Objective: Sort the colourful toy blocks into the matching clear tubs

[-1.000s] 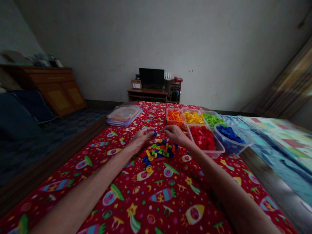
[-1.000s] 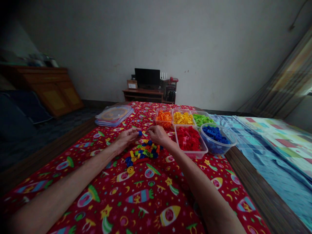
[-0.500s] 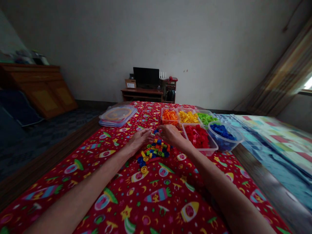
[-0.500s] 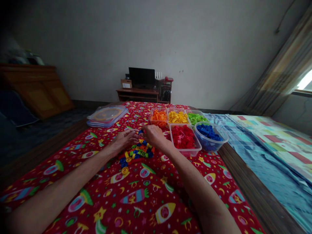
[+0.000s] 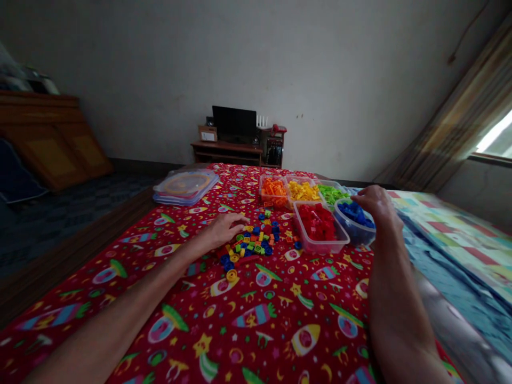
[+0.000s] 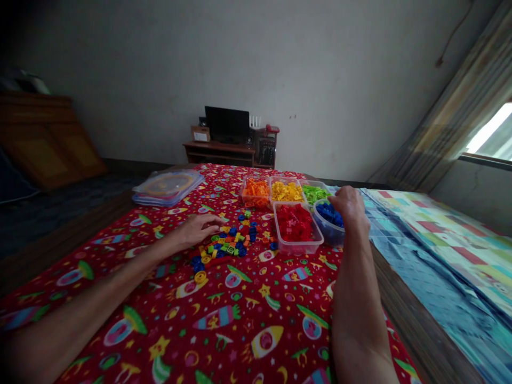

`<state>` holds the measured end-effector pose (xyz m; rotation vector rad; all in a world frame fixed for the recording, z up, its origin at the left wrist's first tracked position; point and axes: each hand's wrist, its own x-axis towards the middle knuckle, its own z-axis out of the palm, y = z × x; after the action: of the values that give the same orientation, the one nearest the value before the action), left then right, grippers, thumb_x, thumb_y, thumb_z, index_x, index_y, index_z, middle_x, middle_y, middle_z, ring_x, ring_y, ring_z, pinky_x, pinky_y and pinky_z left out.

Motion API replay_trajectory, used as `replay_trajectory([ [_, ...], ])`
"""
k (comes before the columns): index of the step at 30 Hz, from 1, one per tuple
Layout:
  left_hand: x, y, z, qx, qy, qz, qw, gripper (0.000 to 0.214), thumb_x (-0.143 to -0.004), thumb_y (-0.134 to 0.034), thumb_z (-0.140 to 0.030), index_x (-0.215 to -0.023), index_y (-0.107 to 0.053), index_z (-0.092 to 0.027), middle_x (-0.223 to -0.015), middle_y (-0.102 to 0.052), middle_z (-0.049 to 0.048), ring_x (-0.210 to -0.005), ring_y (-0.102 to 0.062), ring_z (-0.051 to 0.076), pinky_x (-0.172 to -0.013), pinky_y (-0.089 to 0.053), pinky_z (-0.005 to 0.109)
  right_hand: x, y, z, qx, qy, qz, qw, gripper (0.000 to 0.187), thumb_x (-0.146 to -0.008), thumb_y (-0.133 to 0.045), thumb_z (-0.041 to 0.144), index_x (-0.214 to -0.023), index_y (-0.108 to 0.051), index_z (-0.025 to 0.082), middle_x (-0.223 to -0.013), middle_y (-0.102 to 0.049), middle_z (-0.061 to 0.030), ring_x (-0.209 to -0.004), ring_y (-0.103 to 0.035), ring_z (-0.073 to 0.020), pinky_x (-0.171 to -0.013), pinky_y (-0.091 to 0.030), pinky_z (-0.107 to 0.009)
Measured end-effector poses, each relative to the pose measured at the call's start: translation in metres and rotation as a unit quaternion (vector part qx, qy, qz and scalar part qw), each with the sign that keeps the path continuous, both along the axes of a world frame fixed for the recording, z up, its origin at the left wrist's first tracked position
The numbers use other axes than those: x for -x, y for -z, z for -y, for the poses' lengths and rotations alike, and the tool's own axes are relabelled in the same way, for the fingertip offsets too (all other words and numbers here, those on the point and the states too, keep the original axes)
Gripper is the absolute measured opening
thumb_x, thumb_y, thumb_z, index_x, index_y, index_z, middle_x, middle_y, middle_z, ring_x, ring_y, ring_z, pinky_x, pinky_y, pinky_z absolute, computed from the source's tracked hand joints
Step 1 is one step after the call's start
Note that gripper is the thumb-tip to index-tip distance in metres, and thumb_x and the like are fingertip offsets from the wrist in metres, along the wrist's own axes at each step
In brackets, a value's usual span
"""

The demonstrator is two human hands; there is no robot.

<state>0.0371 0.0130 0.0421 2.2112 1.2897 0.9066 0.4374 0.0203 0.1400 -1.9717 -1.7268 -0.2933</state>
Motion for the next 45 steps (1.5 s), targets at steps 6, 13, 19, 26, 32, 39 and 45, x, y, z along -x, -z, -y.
replay_trajectory([
  [6, -0.004, 0.021, -0.007, -0.059, 0.032, -0.018, 0.998, 0.022, -0.074, -0.057, -0.024, -0.090, -0.071, -0.021, -0.100, -0.071, 0.0069, -0.100, -0.062, 0.023, -0.093, -0.046, 0.035, 0.085, 0.005, -0.011, -0.001, -0.082, 0.004, 0.997, 0.026, -0.084, -0.049, 0.026, -0.091, -0.072, 0.016, -0.083, -0.069, -0.0104, -0.076, -0.061, -0.0194, -0.070, -0.042, -0.029],
  [13, -0.008, 0.036, -0.008, 0.034, -0.003, 0.043, 0.998, 0.030, -0.072, -0.059, -0.031, -0.097, -0.072, -0.020, -0.093, -0.073, 0.0049, -0.084, -0.065, 0.021, -0.078, -0.051, 0.031, 0.194, 0.061, 0.008, 0.132, -0.395, 0.056, 0.908, 0.018, -0.083, -0.051, 0.017, -0.082, -0.068, 0.014, -0.073, -0.066, -0.0065, -0.061, -0.053, -0.0116, -0.056, -0.032, -0.022],
  [19, -0.011, 0.036, -0.007, 0.035, -0.072, 0.036, 0.996, 0.031, -0.064, -0.069, -0.034, -0.091, -0.073, -0.019, -0.074, -0.071, 0.0022, -0.068, -0.063, 0.020, -0.062, -0.049, 0.027, 0.199, 0.075, -0.003, 0.191, -0.384, -0.116, 0.896, 0.017, -0.079, -0.054, 0.016, -0.081, -0.071, 0.011, -0.066, -0.063, -0.0022, -0.060, -0.053, -0.0107, -0.055, -0.034, -0.020],
  [26, -0.009, 0.022, -0.001, 0.036, -0.068, 0.016, 0.997, 0.014, -0.069, -0.062, -0.027, -0.075, -0.072, -0.019, -0.073, -0.070, 0.0026, -0.069, -0.063, 0.020, -0.064, -0.047, 0.027, 0.195, 0.072, -0.004, 0.271, -0.386, -0.245, 0.847, 0.018, -0.069, -0.061, 0.011, -0.085, -0.070, 0.012, -0.054, -0.052, 0.0063, -0.049, -0.043, -0.0055, -0.048, -0.032, -0.016],
  [32, -0.013, 0.024, 0.000, 0.005, -0.052, -0.009, 0.999, 0.018, -0.072, -0.062, -0.031, -0.082, -0.072, -0.019, -0.079, -0.068, 0.0047, -0.073, -0.062, 0.020, -0.065, -0.047, 0.027, 0.198, 0.065, 0.001, 0.225, -0.389, -0.136, 0.883, 0.019, -0.070, -0.062, 0.013, -0.086, -0.073, 0.011, -0.059, -0.058, 0.0028, -0.056, -0.048, -0.0078, -0.052, -0.032, -0.018],
  [39, -0.014, 0.016, 0.004, 0.057, -0.076, 0.047, 0.994, 0.029, -0.072, -0.062, -0.044, -0.074, -0.070, -0.016, -0.070, -0.067, 0.0026, -0.066, -0.059, 0.017, -0.060, -0.043, 0.025, 0.199, 0.064, 0.008, 0.126, -0.418, -0.080, 0.896, 0.021, -0.073, -0.059, 0.010, -0.088, -0.072, 0.010, -0.067, -0.064, -0.0022, -0.059, -0.049, -0.0088, -0.055, -0.032, -0.019],
  [45, -0.019, 0.006, 0.015, 0.185, -0.070, 0.209, 0.958, 0.048, -0.070, -0.062, -0.059, -0.086, -0.070, -0.014, -0.074, -0.070, 0.0034, -0.068, -0.061, 0.017, -0.059, -0.044, 0.024, 0.200, 0.073, 0.008, 0.063, -0.481, -0.078, 0.871, 0.028, -0.079, -0.057, 0.013, -0.106, -0.065, 0.010, -0.070, -0.064, -0.0046, -0.058, -0.048, -0.0089, -0.056, -0.032, -0.020],
])
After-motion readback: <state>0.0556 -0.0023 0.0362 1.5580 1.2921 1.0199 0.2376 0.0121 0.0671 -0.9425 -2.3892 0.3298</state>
